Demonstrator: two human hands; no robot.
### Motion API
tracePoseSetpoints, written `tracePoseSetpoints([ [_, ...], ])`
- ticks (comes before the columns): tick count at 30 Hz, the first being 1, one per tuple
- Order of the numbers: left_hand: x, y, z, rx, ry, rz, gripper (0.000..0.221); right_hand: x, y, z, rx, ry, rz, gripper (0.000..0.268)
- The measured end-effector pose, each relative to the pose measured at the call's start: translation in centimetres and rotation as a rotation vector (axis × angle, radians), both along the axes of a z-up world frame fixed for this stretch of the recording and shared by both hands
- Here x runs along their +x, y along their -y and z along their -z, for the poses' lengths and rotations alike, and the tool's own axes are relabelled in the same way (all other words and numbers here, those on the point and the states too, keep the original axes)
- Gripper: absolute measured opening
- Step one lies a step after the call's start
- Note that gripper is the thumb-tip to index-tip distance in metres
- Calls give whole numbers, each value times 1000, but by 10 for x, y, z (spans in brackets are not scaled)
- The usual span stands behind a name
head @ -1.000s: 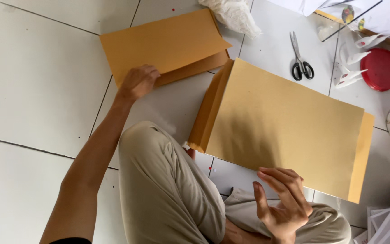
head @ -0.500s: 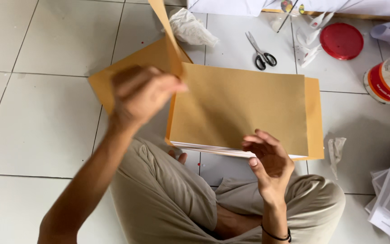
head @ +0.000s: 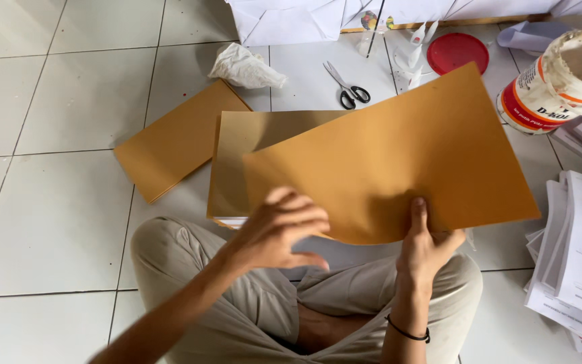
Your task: The person places a stack of printed papers into a brown cardstock cover by hand and presses the cover down.
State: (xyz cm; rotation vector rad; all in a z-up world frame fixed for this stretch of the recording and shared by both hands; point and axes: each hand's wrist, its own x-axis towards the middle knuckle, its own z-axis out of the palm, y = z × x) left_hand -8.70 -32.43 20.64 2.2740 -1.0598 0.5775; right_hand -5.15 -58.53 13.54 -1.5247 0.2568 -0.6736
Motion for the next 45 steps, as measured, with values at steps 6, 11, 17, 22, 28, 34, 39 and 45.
tracePoseSetpoints([
  [6, -29, -53, 16, -860, -431, -981, 30, 6, -16, 14, 231, 52, 44, 12],
  [11, -20, -50, 25, -683, -590, -1047, 44, 10, -35, 39, 248, 73, -57, 17],
  [17, -3, -81, 41, -632, -471, -1085, 58, 0, -68, 11, 101, -9, -278, 14],
  [22, 24, -130, 88, -813, -584, -1000, 54, 1, -52, -5, -182, 19, -384, 40],
  [28, 22, -129, 63, -1166, -700, -865, 42, 4, -15, -6, -216, 125, -159, 55],
  [34, 16, -130, 45, -1148, -733, -802, 30, 15, -6, -1, -574, 132, -89, 25],
  [39, 16, -130, 46, -1146, -693, -815, 30, 17, 6, 7, -283, 20, -102, 43],
  [45, 13, -127, 39, -1113, -722, -830, 29, 15, -1, -9, -397, 116, -246, 37],
])
